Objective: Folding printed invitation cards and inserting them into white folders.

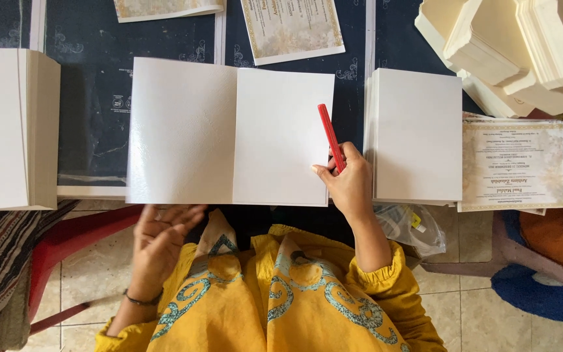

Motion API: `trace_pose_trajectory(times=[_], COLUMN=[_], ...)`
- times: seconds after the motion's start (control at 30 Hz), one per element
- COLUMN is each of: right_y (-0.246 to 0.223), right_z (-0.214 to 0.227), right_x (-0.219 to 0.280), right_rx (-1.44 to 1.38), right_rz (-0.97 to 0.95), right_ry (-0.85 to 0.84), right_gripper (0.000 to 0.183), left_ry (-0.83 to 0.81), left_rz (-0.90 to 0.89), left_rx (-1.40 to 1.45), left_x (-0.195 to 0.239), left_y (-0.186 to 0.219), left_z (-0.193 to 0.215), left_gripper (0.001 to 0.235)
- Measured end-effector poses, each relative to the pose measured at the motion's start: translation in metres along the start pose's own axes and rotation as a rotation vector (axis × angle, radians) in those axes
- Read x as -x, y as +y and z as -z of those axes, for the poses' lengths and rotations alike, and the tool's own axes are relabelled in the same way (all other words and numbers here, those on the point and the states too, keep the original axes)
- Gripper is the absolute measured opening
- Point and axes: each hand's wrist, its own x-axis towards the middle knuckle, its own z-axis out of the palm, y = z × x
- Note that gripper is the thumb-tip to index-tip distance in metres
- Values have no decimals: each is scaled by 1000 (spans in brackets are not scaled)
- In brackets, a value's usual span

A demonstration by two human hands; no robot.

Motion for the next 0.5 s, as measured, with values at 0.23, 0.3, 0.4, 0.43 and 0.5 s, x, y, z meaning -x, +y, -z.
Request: trace_pose_trajectory(times=[0.23,0.3,0.4,0.43,0.5], right_y=[-23,-22,-25,-16,5], right_z=[-16,-15,-2,-1,1], right_x=[-6,-5,2,2,9], right_rx=[-18,-32,-53,-54,-52], right_rz=[49,23,-22,-21,-30], right_ry=[-7,-33,-7,-4,-73], right_gripper=[36,20,25,25,35], left_ry=[-273,-446,-497,-498,-512], left_rz=[-291,-444,-348,-351,-456], left_rx=[-396,-621,-1809,-1810,-1853], left_x=[-102,-118,-88,-88,-85], left_y=[-8,-21,-12,-11,-12], left_z=[-38,-59,-135,-137,-138], left_gripper=[46,29,45,45,65])
